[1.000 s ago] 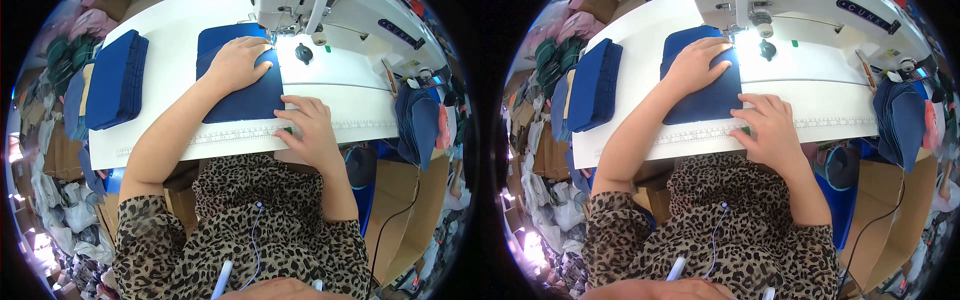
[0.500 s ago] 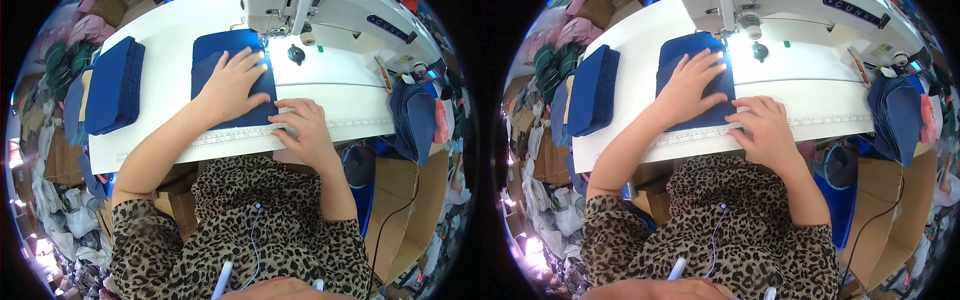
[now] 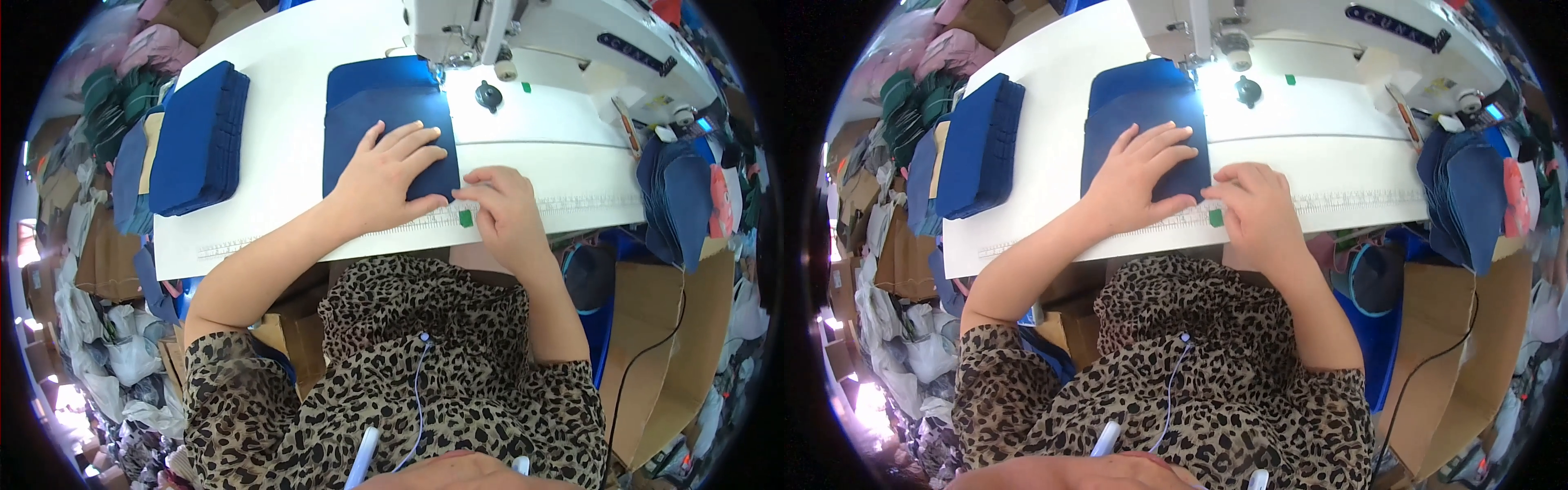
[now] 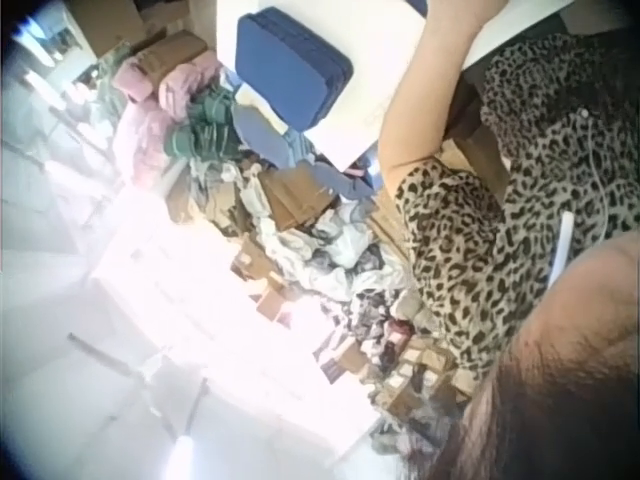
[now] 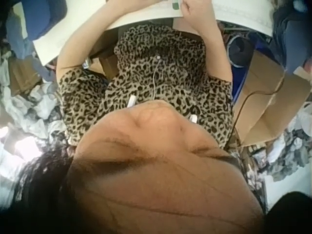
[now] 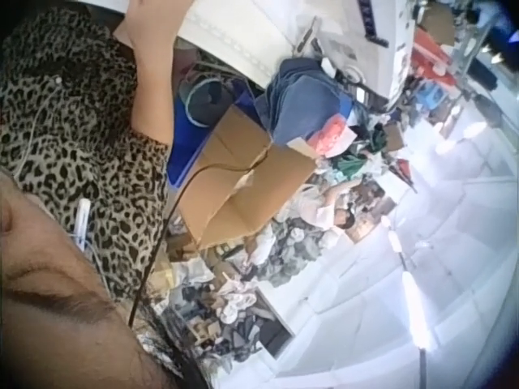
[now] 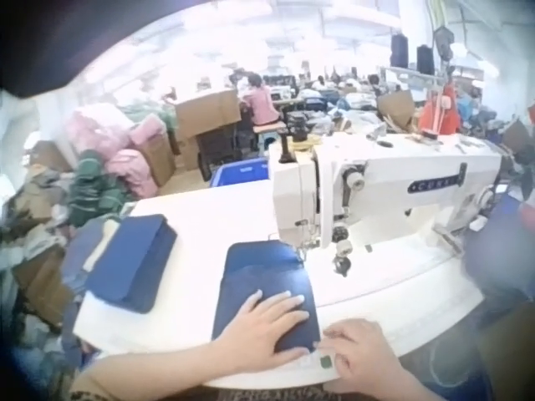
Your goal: Sewing blue fabric pieces together using an industrial sewing machine.
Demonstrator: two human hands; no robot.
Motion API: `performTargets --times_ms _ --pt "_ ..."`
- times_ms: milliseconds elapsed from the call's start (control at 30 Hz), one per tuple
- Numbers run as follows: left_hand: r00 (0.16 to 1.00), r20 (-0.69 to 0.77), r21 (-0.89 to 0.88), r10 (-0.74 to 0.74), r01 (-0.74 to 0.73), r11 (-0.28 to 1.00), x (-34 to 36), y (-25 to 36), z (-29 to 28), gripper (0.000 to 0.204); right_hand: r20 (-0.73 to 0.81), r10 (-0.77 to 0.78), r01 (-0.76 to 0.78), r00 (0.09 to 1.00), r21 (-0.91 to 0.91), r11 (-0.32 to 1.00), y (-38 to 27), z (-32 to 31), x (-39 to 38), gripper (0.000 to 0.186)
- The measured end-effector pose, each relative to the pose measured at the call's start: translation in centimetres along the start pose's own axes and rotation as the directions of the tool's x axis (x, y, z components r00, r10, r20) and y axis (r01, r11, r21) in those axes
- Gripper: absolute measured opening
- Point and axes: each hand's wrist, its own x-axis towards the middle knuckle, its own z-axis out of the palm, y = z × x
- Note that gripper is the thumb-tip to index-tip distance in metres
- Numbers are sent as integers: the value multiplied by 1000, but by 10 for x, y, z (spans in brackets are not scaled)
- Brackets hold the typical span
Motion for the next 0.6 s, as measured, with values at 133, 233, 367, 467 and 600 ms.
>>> performTargets --times_ms 133,233,367,467,600 --pt "1000 -22 -59 0 -1 998 3 4 3 56 -31 6 -11 999 -164 986 -8 -3 -9 31" --pt "1000 -24 -57 -2 0 998 10 -1 3 57 -25 29 -33 999 -168 985 -5 -5 -1 31" --pt "998 -52 -20 -18 17 1000 25 -14 6 55 -40 9 -17 999 -194 981 5 -4 15 31" --pt "996 -82 26 -21 23 999 32 -29 6 55 -22 41 -44 999 -193 980 8 -2 30 31" --pt "993 -118 47 -3 9 999 47 -42 12 56 45 101 -85 994 -272 958 18 -4 44 31"
